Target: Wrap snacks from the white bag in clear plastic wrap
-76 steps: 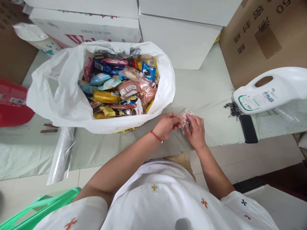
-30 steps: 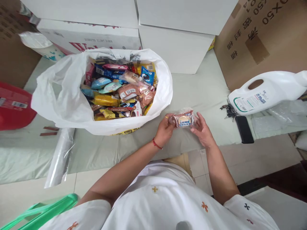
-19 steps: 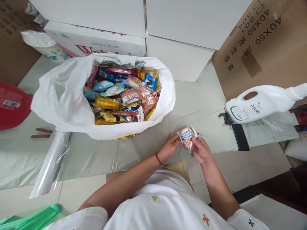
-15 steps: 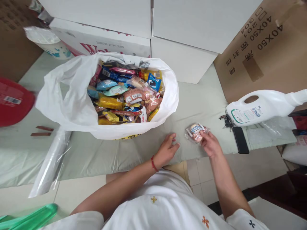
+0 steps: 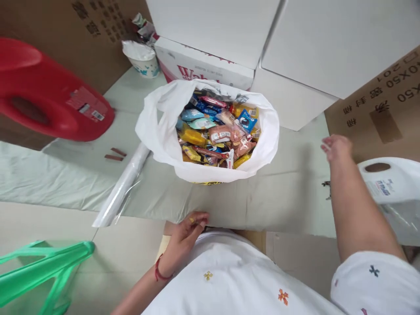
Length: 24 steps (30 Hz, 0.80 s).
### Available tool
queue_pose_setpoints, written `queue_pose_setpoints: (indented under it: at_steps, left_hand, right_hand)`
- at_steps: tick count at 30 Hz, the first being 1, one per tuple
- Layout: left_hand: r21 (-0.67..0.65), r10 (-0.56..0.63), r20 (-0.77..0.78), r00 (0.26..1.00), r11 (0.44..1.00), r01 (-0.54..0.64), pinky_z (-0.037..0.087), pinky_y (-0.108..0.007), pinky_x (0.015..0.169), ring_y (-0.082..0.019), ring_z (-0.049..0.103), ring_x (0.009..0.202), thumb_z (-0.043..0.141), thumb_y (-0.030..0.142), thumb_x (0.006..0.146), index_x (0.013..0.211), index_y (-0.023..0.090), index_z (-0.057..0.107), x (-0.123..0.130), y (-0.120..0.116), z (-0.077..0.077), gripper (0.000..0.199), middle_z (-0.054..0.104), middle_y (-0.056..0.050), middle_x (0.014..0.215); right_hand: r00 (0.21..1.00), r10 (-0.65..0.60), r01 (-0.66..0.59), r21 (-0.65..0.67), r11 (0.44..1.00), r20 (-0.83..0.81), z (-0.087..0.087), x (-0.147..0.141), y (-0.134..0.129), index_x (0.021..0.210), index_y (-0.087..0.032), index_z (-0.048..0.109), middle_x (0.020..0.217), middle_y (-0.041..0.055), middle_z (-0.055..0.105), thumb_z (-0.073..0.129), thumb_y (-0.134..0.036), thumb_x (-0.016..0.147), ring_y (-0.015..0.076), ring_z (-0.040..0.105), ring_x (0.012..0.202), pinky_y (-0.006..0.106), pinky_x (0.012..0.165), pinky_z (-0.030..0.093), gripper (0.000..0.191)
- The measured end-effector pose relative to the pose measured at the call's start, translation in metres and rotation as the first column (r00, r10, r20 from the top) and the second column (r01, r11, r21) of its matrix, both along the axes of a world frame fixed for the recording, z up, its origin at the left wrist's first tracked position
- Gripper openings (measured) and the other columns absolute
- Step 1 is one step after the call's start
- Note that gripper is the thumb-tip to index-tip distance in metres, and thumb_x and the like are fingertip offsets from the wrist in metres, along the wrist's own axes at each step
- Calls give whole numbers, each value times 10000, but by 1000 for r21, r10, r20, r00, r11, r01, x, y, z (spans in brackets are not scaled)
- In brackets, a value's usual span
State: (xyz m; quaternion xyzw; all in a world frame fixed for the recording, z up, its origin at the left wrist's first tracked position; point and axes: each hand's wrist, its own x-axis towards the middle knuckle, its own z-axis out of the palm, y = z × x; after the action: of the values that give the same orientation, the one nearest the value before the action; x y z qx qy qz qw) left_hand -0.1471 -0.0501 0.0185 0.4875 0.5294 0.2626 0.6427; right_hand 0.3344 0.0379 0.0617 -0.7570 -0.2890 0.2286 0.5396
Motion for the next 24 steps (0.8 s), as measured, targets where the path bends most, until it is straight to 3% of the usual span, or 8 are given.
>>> queue_pose_setpoints:
  at_steps: [4, 6, 10, 13, 16, 20, 22, 24]
  left_hand:
    - [43, -6, 35, 999, 999, 4, 576, -367, 800, -243, 691, 864, 599, 605, 949, 1063, 246, 804, -35, -2, 18, 428, 753, -95, 964]
    - [71, 31, 74, 997, 997, -36, 544, -333, 669, -198, 627, 696, 600, 632, 942, 1082, 224, 804, -55, 7, 34, 476, 748, -91, 848]
    - [219, 254, 69, 965, 939, -263, 458, -284, 573, -144, 530, 599, 637, 568, 937, 1041, 181, 783, -93, 56, 60, 426, 741, -90, 834]
    - [384, 438, -39, 898, 837, -391, 451, -258, 612, -128, 551, 621, 625, 411, 933, 961, 186, 751, -115, 125, 59, 259, 729, -45, 820]
    - [530, 509, -188, 840, 773, -350, 466, -258, 669, -139, 591, 651, 597, 272, 853, 842, 173, 715, -126, 216, 36, 154, 718, -26, 770]
    - [551, 560, -417, 716, 782, -291, 504, -316, 822, -209, 670, 854, 536, 176, 863, 844, 148, 688, -121, 339, 5, 156, 738, -91, 901]
    - [571, 563, -534, 631, 790, -223, 497, -352, 929, -245, 678, 996, 505, 135, 888, 890, 144, 693, -116, 391, -3, 188, 731, -133, 1034]
    - [641, 591, -564, 577, 754, -146, 466, -372, 1033, -260, 654, 1136, 493, 101, 898, 1036, 139, 694, -113, 436, -5, 246, 681, -161, 1227]
  right_hand:
    - [996, 38, -37, -18, 999, 75, -23, -49, -4, 823, -180, 693, 653, 6, 659, 753, -512, 770, 137, 564, 552, 302, 591, 518, 341]
    - [972, 159, -140, -114, 983, 173, -40, -86, -33, 821, -197, 711, 669, 16, 674, 700, -502, 817, 159, 585, 580, 330, 638, 526, 306]
    - [792, 448, -346, -299, 889, 416, -70, -148, -103, 1041, -267, 745, 879, 60, 755, 577, -483, 939, 263, 700, 790, 437, 765, 573, 292]
    - [622, 495, -413, -282, 866, 607, -87, -171, -127, 1121, -277, 724, 1040, 109, 732, 547, -423, 966, 318, 699, 968, 511, 860, 578, 277]
    - [489, 437, -378, -268, 886, 755, -99, -180, -127, 1143, -214, 709, 1042, 143, 688, 524, -363, 985, 318, 680, 979, 500, 840, 580, 284]
    - [378, 427, -353, -298, 887, 821, -103, -184, -126, 1160, -150, 689, 977, 122, 693, 516, -299, 1004, 262, 674, 879, 399, 766, 564, 277]
    - [357, 434, -346, -314, 884, 827, -102, -185, -129, 1169, -142, 684, 946, 111, 701, 512, -296, 1008, 252, 672, 847, 384, 757, 555, 281]
    - [349, 438, -335, -326, 884, 829, -102, -184, -133, 1169, -145, 680, 944, 110, 714, 512, -305, 1007, 255, 679, 834, 383, 756, 552, 283]
